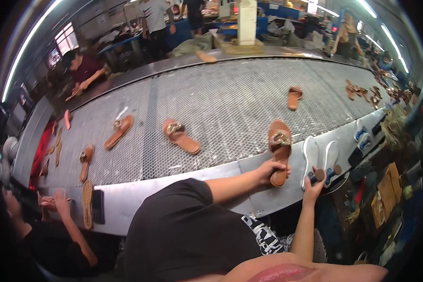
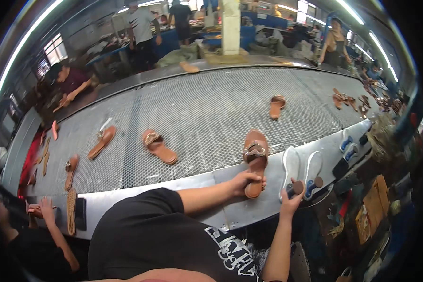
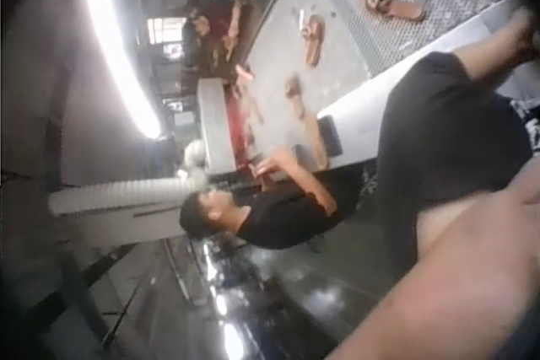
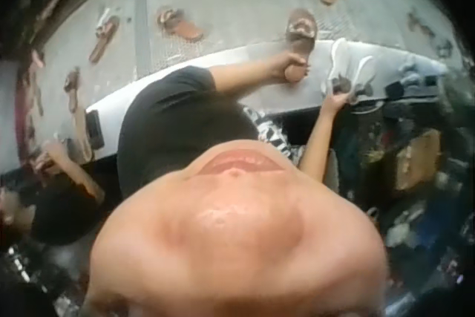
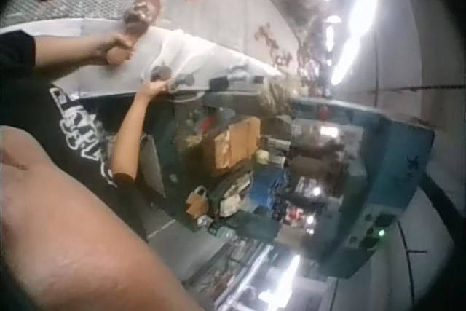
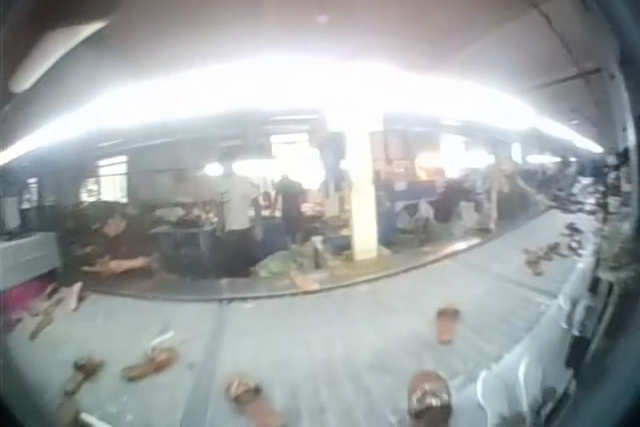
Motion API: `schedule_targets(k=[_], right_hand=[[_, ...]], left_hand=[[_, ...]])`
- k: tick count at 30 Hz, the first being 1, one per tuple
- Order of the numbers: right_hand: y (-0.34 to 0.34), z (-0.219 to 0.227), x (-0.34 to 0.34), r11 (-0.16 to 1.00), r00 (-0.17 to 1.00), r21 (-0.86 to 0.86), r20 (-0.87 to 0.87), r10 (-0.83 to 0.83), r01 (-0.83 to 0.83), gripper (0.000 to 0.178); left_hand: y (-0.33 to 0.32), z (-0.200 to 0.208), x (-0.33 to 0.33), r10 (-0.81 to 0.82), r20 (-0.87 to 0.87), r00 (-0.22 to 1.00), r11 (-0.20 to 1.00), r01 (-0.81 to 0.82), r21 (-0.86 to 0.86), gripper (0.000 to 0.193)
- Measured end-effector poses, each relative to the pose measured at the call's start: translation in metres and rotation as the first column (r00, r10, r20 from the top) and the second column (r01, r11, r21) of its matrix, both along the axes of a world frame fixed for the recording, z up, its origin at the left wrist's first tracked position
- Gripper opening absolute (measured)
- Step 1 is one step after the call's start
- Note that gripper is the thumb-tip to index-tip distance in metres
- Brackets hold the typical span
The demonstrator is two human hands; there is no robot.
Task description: The person takes sandals from a conveyor belt, fits them onto metal shoe lasts, and presses them using a pressing machine.
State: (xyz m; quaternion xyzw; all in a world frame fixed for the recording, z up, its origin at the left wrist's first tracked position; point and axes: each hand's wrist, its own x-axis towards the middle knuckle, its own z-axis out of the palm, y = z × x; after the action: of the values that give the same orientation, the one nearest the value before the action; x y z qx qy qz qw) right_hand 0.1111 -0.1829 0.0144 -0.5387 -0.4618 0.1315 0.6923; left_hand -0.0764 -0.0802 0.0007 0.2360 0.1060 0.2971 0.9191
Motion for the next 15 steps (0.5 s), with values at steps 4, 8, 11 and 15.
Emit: schedule_targets(k=[4,8,11,15], right_hand=[[0.013,-0.024,0.02,0.992,0.992,-0.114,-0.116,0.048,-0.061,0.025],[-0.008,-0.023,-0.006,0.996,0.991,-0.064,-0.118,0.055,-0.063,0.015],[-0.029,-0.019,-0.022,0.991,0.995,-0.122,-0.09,0.041,-0.052,0.014],[-0.046,-0.018,-0.034,0.991,0.99,-0.093,-0.114,0.087,-0.098,0.012]], left_hand=[[0.001,0.0,-0.005,0.018,-0.024,1.0,0.998,-0.019,-0.055,0.026],[-0.006,0.002,-0.012,0.095,-0.082,0.992,0.99,-0.103,-0.1,0.028],[0.001,0.006,-0.016,0.034,-0.011,0.999,0.997,-0.035,-0.075,0.028],[-0.005,0.007,-0.015,0.078,-0.037,0.996,0.994,-0.08,-0.071,0.026]])
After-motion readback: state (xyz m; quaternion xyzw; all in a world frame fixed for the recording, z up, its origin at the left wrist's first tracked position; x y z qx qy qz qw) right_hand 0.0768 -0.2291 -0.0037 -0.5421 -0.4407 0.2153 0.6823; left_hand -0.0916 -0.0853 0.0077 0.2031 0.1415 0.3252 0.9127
